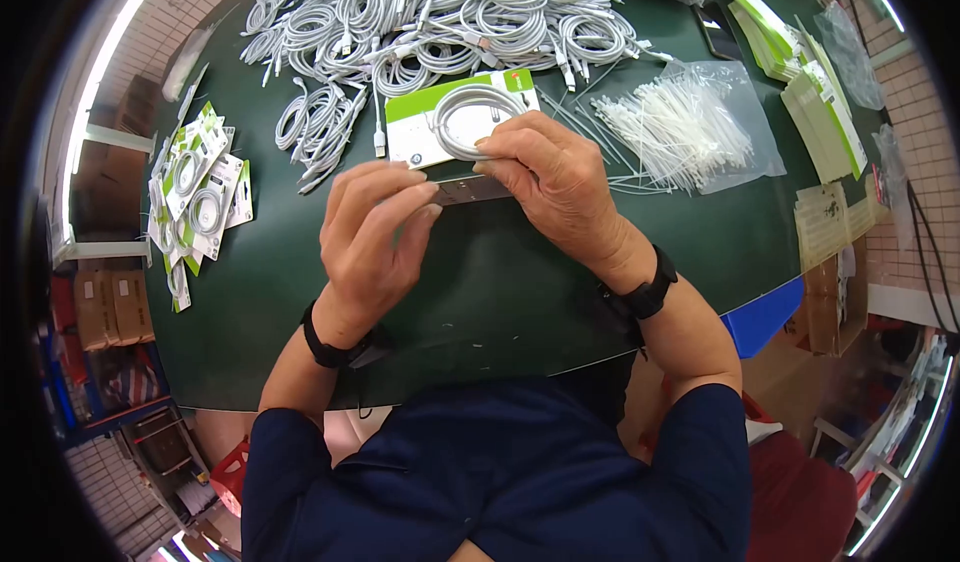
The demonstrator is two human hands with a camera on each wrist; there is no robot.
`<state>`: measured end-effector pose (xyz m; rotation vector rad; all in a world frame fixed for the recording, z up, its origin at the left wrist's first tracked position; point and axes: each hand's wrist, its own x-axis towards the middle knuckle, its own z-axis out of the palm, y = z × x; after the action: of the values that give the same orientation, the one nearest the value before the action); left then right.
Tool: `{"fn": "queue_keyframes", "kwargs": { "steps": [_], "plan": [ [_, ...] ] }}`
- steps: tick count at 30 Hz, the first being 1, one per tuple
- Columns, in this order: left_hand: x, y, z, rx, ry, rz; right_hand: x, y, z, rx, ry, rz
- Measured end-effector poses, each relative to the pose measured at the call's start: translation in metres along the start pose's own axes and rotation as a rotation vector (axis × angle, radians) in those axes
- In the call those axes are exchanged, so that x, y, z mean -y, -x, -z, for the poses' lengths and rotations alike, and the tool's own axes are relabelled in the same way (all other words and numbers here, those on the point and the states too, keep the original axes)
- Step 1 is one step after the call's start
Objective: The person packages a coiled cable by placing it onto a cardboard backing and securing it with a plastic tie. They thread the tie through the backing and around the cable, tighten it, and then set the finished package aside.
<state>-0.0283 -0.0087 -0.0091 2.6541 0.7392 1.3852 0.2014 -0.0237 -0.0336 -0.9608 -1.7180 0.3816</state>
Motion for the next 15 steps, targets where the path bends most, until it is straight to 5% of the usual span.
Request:
{"fn": "queue_keyframes", "kwargs": {
  "steps": [1,4,5,6,8,11,15],
  "plan": [
    [-0.006,0.006,0.006,-0.020,0.037,-0.001,0.000,0.001,-0.001,-0.001,-0.015,0.020],
    [-0.038,0.029,0.020,0.253,0.655,0.701,0.001,0.003,-0.003,0.026,0.043,0.143],
    [-0.044,0.036,0.020,0.322,0.984,1.055,0.003,0.004,-0.005,0.039,0.033,0.167],
    [-0.041,0.043,0.016,0.397,1.139,1.171,0.004,0.004,-0.006,0.054,0.024,0.192],
    [-0.042,0.061,0.005,0.232,1.499,1.424,0.004,0.007,-0.009,0.084,0.014,0.248],
    [-0.034,0.058,0.011,0.099,1.739,1.594,0.005,0.010,-0.011,0.111,0.040,0.337],
    [-0.035,0.050,0.013,-0.001,1.669,1.621,0.017,0.011,-0.008,0.186,0.097,0.385]
  ]
}}
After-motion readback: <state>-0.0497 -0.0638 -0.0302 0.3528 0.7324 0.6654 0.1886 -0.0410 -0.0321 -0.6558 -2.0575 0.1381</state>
